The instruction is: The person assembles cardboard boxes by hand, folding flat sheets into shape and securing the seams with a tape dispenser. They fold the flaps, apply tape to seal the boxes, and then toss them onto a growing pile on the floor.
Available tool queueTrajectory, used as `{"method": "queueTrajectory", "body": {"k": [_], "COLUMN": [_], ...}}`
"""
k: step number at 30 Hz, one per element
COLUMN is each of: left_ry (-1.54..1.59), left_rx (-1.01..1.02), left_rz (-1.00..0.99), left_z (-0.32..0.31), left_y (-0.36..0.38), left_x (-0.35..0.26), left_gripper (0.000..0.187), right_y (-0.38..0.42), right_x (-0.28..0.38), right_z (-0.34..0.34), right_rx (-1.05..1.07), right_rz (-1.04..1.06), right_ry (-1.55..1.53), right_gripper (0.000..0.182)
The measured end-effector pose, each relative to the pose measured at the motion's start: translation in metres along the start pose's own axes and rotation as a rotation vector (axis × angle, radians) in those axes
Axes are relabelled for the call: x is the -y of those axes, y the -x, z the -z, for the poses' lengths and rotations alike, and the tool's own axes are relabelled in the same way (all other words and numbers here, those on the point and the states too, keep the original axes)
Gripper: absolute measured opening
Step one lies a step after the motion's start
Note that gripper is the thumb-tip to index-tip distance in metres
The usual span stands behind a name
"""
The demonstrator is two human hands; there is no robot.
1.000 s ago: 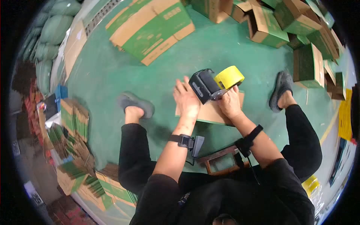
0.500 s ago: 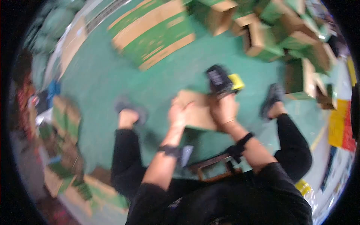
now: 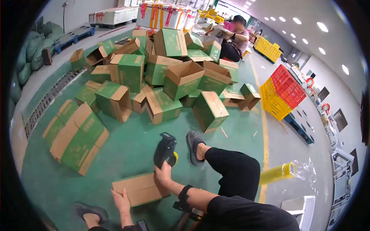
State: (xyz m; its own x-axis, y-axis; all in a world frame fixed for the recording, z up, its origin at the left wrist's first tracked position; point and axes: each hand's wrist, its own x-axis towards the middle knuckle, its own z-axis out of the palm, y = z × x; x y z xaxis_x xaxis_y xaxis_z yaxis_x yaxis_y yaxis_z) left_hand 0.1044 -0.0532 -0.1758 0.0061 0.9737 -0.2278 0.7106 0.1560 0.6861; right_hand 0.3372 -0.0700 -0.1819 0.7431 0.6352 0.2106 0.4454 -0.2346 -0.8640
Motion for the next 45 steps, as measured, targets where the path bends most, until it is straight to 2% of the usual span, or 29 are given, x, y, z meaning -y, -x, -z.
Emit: {"method": "queueTrajectory", "body": {"k": [4,6,7,9,11,12,13,15,16,17,18,19,20,21,23,24,25,28,29,31,32,33,35,37,39,40,41,44,45], "left_ry": [-0.071,-0.06,-0.055,-0.034,-0.016,-0.13,-0.238,-0.345,-0.297,-0.24,-0.056,-0.236,-0.273,-0.247,-0.177,-0.167,-0.167,-0.245,-0.287,-0.21,-0.195,-0.173,-0.123,-0.134,-0.141,-0.147,-0.151,-0.135,-0.12], "left_rx": [-0.027,-0.041,-0.045,-0.04,-0.039,-0.117,-0.195,-0.457,-0.468,-0.389,-0.192,-0.023,0.058,0.056,0.048,0.016,0.027,0.046,0.027,0.041,-0.011,-0.06,-0.13,-0.153,-0.169,-0.147,-0.121,-0.066,-0.052], "left_rz": [-0.022,-0.016,-0.012,0.023,0.046,0.011,-0.02,-0.305,-0.461,-0.655,-0.612,-0.704,-0.684,-0.667,-0.689,-0.636,-0.644,-0.672,-0.68,-0.621,-0.696,-0.783,-0.813,-0.823,-0.849,-0.823,-0.795,-0.764,-0.729], "left_z": [0.0,-0.001,-0.002,0.002,-0.004,-0.012,-0.018,-0.011,-0.012,-0.011,-0.028,-0.031,-0.027,-0.025,-0.02,-0.012,-0.011,-0.017,-0.017,-0.022,-0.025,-0.03,-0.038,-0.04,-0.038,-0.037,-0.034,-0.031,-0.031], "left_y": [0.002,0.002,0.004,0.006,0.008,0.005,0.005,0.016,0.021,0.027,0.042,0.055,0.065,0.068,0.062,0.068,0.068,0.066,0.066,0.065,0.065,0.065,0.061,0.061,0.059,0.059,0.061,0.061,0.062], "left_x": [-0.004,-0.004,-0.002,-0.011,-0.005,0.005,0.016,-0.018,-0.018,-0.034,-0.03,-0.031,-0.047,-0.048,-0.046,-0.035,-0.033,-0.04,-0.032,-0.027,-0.016,-0.007,-0.012,-0.007,-0.007,-0.008,-0.009,-0.012,-0.014], "left_gripper": [0.07,0.069,0.067,0.067,0.066,0.066,0.067,0.063,0.058,0.054,0.053,0.061,0.072,0.078,0.079,0.079,0.079,0.078,0.077,0.075,0.073,0.071,0.064,0.061,0.058,0.056,0.054,0.046,0.041], "right_y": [0.0,-0.001,0.003,0.011,0.021,0.02,0.016,0.016,0.016,0.01,0.007,0.009,0.006,0.01,0.004,0.011,0.006,-0.03,-0.036,-0.035,-0.031,-0.028,-0.029,-0.005,0.007,0.011,0.015,0.046,0.06], "right_x": [0.006,0.008,0.009,0.03,0.016,0.025,0.033,0.038,0.036,0.065,0.053,0.038,0.041,0.029,0.052,0.029,0.033,0.059,0.085,0.145,0.16,0.176,0.214,0.251,0.26,0.265,0.257,0.254,0.249], "right_z": [0.007,0.007,0.002,-0.001,-0.016,-0.015,-0.013,-0.01,-0.007,0.002,-0.003,-0.01,-0.012,-0.022,-0.014,-0.021,-0.02,0.001,0.006,0.014,0.011,0.006,-0.003,-0.025,-0.058,-0.074,-0.095,-0.141,-0.157], "right_rx": [0.082,0.245,0.239,0.672,0.667,0.624,0.622,0.738,0.736,0.711,0.786,0.68,0.742,0.636,0.636,0.454,0.503,0.704,0.859,1.035,1.152,1.225,1.261,1.298,1.316,1.414,1.43,1.502,1.5], "right_rz": [0.037,0.302,0.451,0.464,0.837,0.936,0.934,0.749,0.736,0.498,0.331,0.422,0.382,0.502,0.589,0.736,0.787,1.082,1.023,0.898,0.561,0.457,0.551,0.397,0.449,0.498,0.634,0.564,0.615], "right_ry": [0.159,0.189,0.147,0.391,0.296,0.316,0.307,0.421,0.475,0.647,0.605,0.492,0.554,0.448,0.243,0.171,0.197,0.321,0.419,0.298,0.294,0.215,0.304,0.264,0.219,0.255,0.277,0.459,0.558], "right_gripper": [0.029,0.035,0.038,0.04,0.037,0.024,0.024,0.025,0.024,0.021,0.023,0.024,0.026,0.026,0.023,0.028,0.04,0.057,0.062,0.059,0.058,0.058,0.054,0.05,0.049,0.05,0.047,0.039,0.036]}}
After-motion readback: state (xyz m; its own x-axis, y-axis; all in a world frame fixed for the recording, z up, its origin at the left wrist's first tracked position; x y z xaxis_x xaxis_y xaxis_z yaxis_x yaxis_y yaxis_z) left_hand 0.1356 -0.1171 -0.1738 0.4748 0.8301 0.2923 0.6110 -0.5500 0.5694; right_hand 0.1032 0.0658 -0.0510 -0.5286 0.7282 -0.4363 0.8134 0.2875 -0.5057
